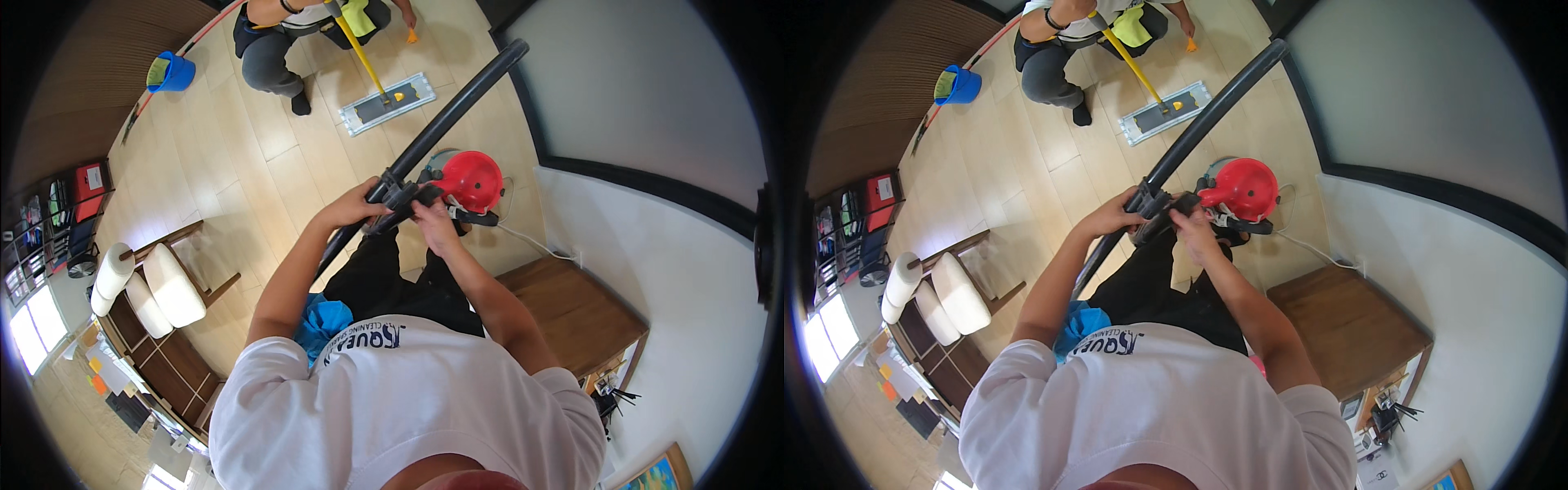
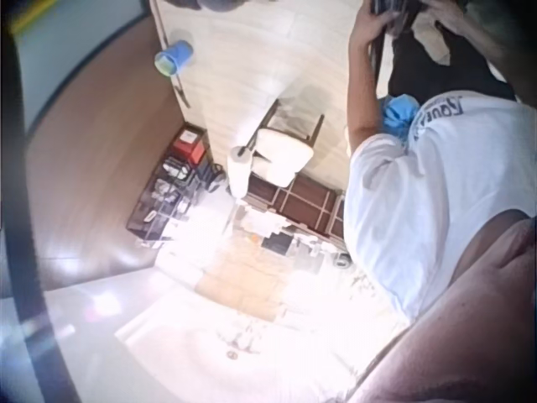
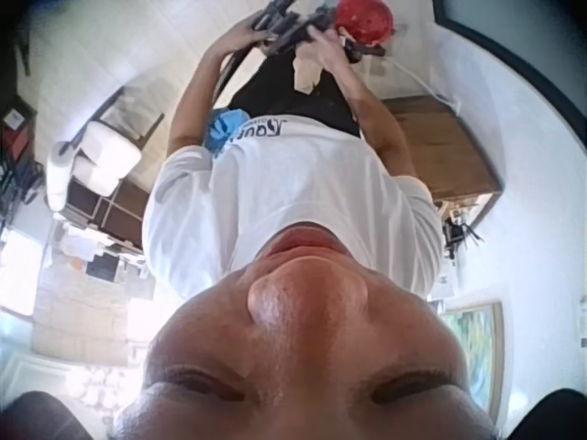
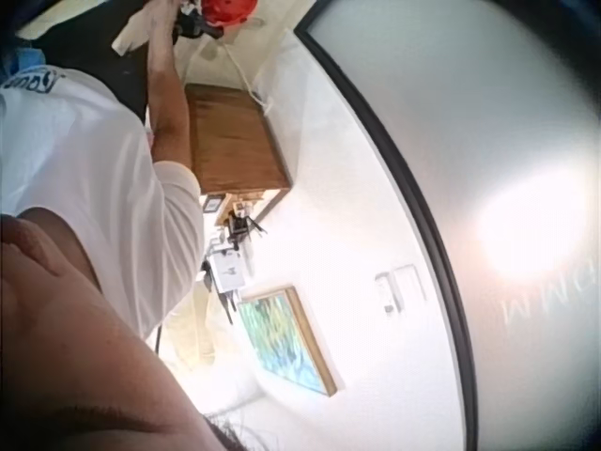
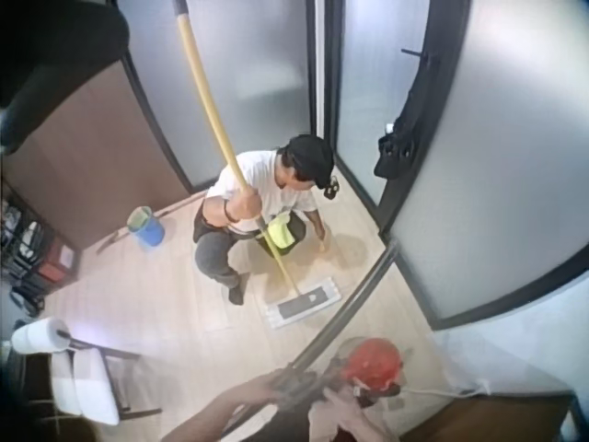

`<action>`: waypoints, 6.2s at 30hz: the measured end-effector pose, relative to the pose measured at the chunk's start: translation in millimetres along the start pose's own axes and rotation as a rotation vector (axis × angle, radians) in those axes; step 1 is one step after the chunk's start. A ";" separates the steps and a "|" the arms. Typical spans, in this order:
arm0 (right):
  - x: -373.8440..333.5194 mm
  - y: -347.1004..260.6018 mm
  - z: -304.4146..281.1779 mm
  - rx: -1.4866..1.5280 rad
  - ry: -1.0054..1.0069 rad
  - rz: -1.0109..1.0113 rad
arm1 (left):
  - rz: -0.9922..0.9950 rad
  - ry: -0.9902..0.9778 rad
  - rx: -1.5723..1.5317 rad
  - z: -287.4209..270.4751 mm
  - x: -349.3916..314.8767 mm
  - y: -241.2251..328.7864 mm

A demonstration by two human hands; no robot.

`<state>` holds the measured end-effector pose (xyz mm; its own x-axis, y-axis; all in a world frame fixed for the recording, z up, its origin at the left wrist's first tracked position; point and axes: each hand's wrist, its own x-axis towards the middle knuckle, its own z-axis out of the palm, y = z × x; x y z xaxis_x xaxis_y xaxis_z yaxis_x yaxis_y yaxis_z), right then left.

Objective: The person connects a hose to a red vacuum cleaner, plugs the power cord into a wall outlet, and assembles black extension tubes by hand.

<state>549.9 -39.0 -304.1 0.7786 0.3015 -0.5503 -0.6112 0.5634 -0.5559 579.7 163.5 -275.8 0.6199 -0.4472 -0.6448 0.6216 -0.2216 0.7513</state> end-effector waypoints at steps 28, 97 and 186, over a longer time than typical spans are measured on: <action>-131.0 -26.6 108.7 -0.737 -0.449 -0.298 | -0.073 -0.354 0.794 -78.6 -59.4 -187.6; -25.8 322.1 362.2 -1.521 -0.272 -0.417 | 0.415 0.580 -1.267 -130.0 -326.5 -239.6; -104.7 256.9 247.0 -1.309 -0.233 -0.528 | 0.139 0.093 -1.630 -193.9 -237.2 -290.6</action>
<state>346.6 264.2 -235.5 0.8788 0.4734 -0.0600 0.1636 -0.4169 -0.8941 344.8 502.1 -368.5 0.6982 -0.3204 -0.6402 0.3430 0.9347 -0.0937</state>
